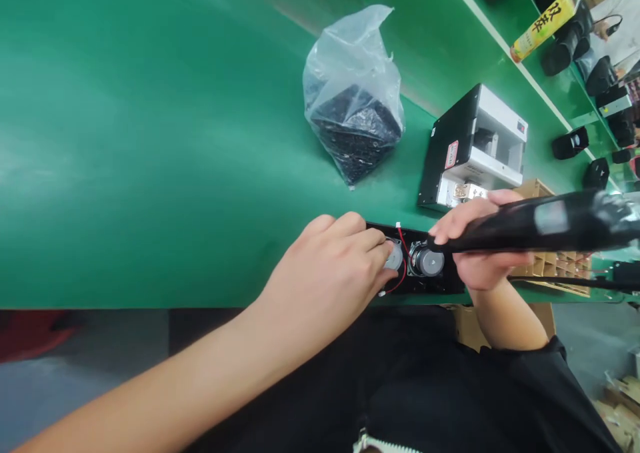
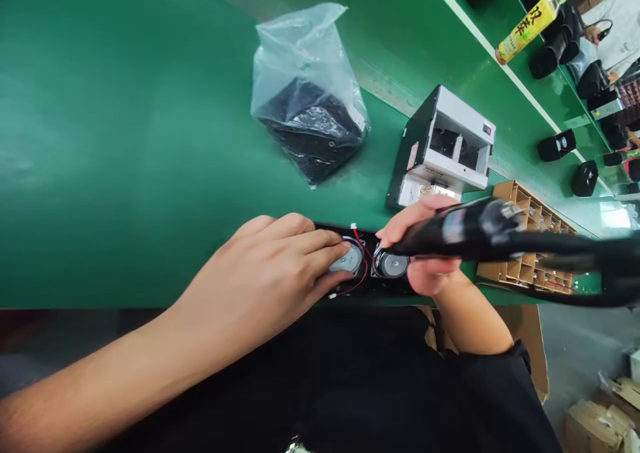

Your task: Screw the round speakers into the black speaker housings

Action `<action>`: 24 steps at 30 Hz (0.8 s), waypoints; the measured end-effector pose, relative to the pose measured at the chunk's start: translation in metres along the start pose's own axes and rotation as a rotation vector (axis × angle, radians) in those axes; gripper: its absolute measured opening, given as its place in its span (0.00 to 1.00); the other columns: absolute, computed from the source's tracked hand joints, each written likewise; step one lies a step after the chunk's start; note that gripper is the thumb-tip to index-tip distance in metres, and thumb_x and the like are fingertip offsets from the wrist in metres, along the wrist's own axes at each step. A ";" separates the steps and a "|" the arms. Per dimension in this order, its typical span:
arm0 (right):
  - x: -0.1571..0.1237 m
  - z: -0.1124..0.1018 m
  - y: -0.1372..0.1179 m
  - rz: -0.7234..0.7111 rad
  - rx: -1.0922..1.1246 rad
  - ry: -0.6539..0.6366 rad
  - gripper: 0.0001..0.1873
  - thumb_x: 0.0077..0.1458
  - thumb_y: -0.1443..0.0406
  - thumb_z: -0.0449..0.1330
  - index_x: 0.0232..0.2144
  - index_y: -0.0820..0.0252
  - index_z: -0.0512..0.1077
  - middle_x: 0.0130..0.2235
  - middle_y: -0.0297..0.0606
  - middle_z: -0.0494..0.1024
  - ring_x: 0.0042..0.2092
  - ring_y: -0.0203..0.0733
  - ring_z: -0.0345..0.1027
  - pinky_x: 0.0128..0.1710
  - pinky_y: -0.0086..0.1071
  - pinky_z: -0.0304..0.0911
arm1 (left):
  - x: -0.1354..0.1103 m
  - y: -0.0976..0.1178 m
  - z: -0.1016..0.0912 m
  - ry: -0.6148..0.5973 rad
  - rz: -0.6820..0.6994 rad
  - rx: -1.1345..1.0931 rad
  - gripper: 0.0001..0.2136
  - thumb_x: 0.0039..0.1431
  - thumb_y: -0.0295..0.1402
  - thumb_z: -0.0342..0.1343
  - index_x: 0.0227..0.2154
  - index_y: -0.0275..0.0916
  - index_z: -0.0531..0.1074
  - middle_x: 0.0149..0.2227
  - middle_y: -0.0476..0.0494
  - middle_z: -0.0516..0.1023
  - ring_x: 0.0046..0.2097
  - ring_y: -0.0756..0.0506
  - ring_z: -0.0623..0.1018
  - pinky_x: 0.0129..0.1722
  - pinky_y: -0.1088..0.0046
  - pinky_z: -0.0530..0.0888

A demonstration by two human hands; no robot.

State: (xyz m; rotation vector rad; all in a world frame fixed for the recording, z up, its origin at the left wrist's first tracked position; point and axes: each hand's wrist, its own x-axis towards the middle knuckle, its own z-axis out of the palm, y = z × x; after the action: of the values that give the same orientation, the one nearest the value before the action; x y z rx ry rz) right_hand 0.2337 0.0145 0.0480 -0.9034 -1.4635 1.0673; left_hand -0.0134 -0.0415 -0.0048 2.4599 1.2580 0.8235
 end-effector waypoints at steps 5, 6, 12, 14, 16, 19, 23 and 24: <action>0.032 -0.027 -0.053 -0.267 -0.033 0.181 0.28 0.69 0.33 0.76 0.60 0.32 0.83 0.34 0.24 0.80 0.24 0.41 0.76 0.29 0.39 0.82 | -0.004 -0.004 -0.002 0.031 0.026 0.039 0.11 0.85 0.34 0.64 0.41 0.46 0.86 0.45 0.38 0.94 0.43 0.34 0.84 0.39 0.51 0.73; 0.039 -0.030 -0.057 -0.301 -0.077 0.197 0.27 0.70 0.33 0.76 0.61 0.32 0.83 0.34 0.24 0.79 0.24 0.40 0.76 0.29 0.38 0.79 | -0.003 -0.004 -0.002 0.031 0.020 0.047 0.13 0.87 0.35 0.62 0.42 0.46 0.86 0.46 0.39 0.95 0.42 0.34 0.84 0.39 0.51 0.75; 0.069 -0.023 -0.020 -0.404 -0.244 0.362 0.32 0.76 0.24 0.56 0.57 0.36 0.72 0.31 0.24 0.68 0.21 0.38 0.62 0.22 0.36 0.62 | -0.001 -0.004 -0.004 0.045 -0.044 0.031 0.20 0.92 0.41 0.54 0.46 0.45 0.90 0.46 0.40 0.96 0.43 0.35 0.87 0.38 0.47 0.80; 0.071 -0.019 -0.008 -0.396 -0.305 0.314 0.34 0.74 0.21 0.55 0.57 0.34 0.70 0.30 0.24 0.65 0.21 0.39 0.60 0.22 0.37 0.61 | -0.002 -0.003 -0.003 0.036 -0.077 0.023 0.22 0.92 0.43 0.52 0.46 0.45 0.90 0.45 0.41 0.96 0.44 0.35 0.88 0.39 0.46 0.81; 0.070 -0.017 -0.004 -0.353 -0.344 0.293 0.34 0.77 0.22 0.48 0.59 0.32 0.69 0.31 0.25 0.64 0.21 0.41 0.61 0.24 0.37 0.61 | -0.003 -0.002 -0.003 0.024 -0.083 0.039 0.23 0.91 0.42 0.51 0.46 0.46 0.91 0.45 0.43 0.96 0.44 0.36 0.89 0.39 0.46 0.82; 0.068 -0.016 -0.006 -0.256 -0.362 0.344 0.32 0.80 0.25 0.44 0.67 0.26 0.70 0.32 0.27 0.64 0.23 0.47 0.64 0.25 0.42 0.65 | -0.004 -0.002 -0.002 0.017 -0.089 0.054 0.21 0.89 0.43 0.53 0.47 0.48 0.93 0.46 0.44 0.97 0.44 0.36 0.90 0.39 0.47 0.83; 0.072 -0.019 -0.006 -0.165 -0.375 0.437 0.51 0.70 0.17 0.49 0.79 0.30 0.67 0.33 0.31 0.67 0.24 0.50 0.67 0.27 0.49 0.70 | -0.003 -0.002 -0.004 0.008 -0.099 0.046 0.20 0.90 0.44 0.55 0.48 0.48 0.92 0.47 0.43 0.96 0.45 0.36 0.89 0.40 0.46 0.82; 0.074 -0.020 -0.005 -0.159 -0.362 0.449 0.53 0.67 0.16 0.51 0.79 0.32 0.68 0.33 0.31 0.68 0.24 0.49 0.67 0.26 0.49 0.70 | -0.002 -0.002 -0.005 0.000 -0.089 0.044 0.21 0.91 0.43 0.53 0.48 0.47 0.92 0.47 0.43 0.96 0.46 0.36 0.89 0.40 0.47 0.81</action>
State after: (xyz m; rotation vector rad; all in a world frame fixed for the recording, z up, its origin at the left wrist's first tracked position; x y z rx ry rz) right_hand 0.2422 0.0848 0.0766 -1.1704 -1.3347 0.4454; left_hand -0.0185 -0.0424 -0.0022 2.4173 1.3888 0.7805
